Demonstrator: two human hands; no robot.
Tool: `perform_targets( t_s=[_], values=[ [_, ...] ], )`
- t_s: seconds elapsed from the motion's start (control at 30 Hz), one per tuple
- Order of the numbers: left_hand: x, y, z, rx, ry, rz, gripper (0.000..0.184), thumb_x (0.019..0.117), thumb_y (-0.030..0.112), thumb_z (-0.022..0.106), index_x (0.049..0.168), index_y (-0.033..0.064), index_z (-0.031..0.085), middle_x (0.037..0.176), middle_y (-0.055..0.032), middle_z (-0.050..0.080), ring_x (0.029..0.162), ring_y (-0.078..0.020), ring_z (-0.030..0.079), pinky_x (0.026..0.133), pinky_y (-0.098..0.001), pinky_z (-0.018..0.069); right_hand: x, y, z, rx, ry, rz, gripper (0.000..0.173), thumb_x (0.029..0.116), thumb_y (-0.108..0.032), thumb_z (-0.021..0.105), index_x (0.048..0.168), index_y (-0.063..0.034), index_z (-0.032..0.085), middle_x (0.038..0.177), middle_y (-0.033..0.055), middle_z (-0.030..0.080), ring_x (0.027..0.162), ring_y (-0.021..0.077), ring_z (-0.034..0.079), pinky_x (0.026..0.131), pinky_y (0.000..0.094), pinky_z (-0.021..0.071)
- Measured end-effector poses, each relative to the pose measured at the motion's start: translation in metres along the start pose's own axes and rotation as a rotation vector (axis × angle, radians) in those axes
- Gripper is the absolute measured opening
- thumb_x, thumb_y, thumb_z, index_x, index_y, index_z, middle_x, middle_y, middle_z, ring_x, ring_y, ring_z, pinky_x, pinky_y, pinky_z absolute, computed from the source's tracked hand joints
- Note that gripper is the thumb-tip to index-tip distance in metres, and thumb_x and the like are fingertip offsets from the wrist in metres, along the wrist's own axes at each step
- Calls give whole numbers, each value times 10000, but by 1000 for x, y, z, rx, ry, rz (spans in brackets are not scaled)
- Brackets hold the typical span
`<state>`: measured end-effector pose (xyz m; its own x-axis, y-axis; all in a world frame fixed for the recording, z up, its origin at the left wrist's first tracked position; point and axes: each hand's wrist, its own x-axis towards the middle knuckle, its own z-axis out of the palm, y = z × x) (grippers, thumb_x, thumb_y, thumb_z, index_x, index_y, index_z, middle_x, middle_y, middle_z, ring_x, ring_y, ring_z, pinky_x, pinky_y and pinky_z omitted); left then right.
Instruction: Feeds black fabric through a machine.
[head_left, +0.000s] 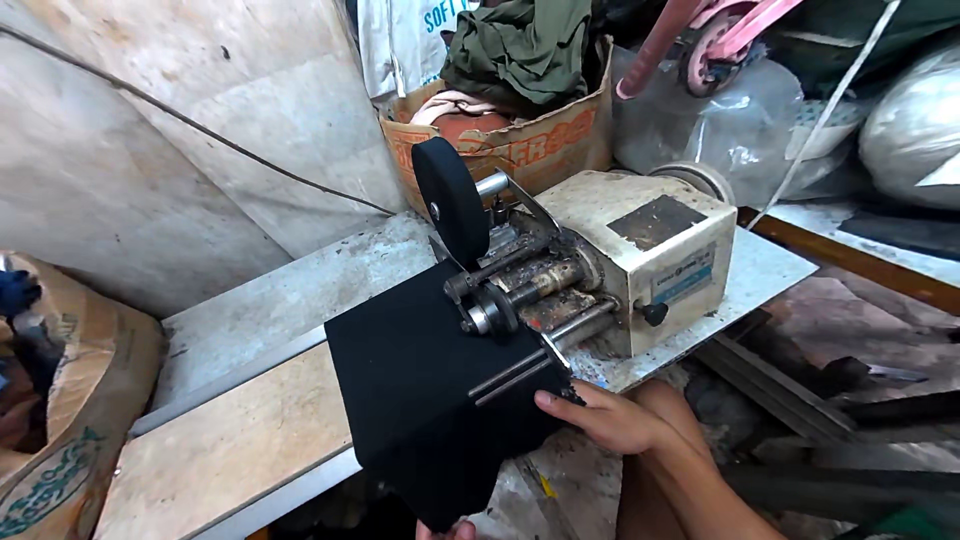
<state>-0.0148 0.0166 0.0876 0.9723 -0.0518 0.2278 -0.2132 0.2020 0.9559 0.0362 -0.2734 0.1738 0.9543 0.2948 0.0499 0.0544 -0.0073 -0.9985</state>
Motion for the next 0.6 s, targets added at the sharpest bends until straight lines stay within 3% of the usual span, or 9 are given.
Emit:
perform_targets(
  t_s=[0.4, 0.5, 0.6],
  values=[
    [-5, 2, 0, 53, 11, -60, 308, 937, 327, 727, 1232, 280, 656, 1138, 155, 732, 1058, 13, 676, 955, -229, 560, -3, -4, 4, -18, 57, 7, 391, 1067, -417, 483, 1212, -108, 673, 1117, -76, 728, 1084, -12, 655, 1000, 260, 544],
    [-13, 3, 15, 120, 91, -169, 405, 891, 263, 786, 1214, 75, 630, 1064, 42, 750, 989, -35, 705, 905, -274, 594, -10, 0, 13, -11, 200, -32, 331, 1029, -439, 565, 1232, -199, 671, 1128, -135, 734, 1078, -11, 667, 1000, 258, 555],
    [-17, -15, 21, 247, 60, -316, 538, 872, 190, 803, 1280, -89, 592, 1165, -144, 716, 1093, -140, 685, 1009, -351, 548, -12, -4, 21, 38, 246, -3, 255, 1038, -288, 570, 1280, -211, 599, 1128, -210, 713, 1076, -67, 646, 1016, 215, 530]
  ],
)
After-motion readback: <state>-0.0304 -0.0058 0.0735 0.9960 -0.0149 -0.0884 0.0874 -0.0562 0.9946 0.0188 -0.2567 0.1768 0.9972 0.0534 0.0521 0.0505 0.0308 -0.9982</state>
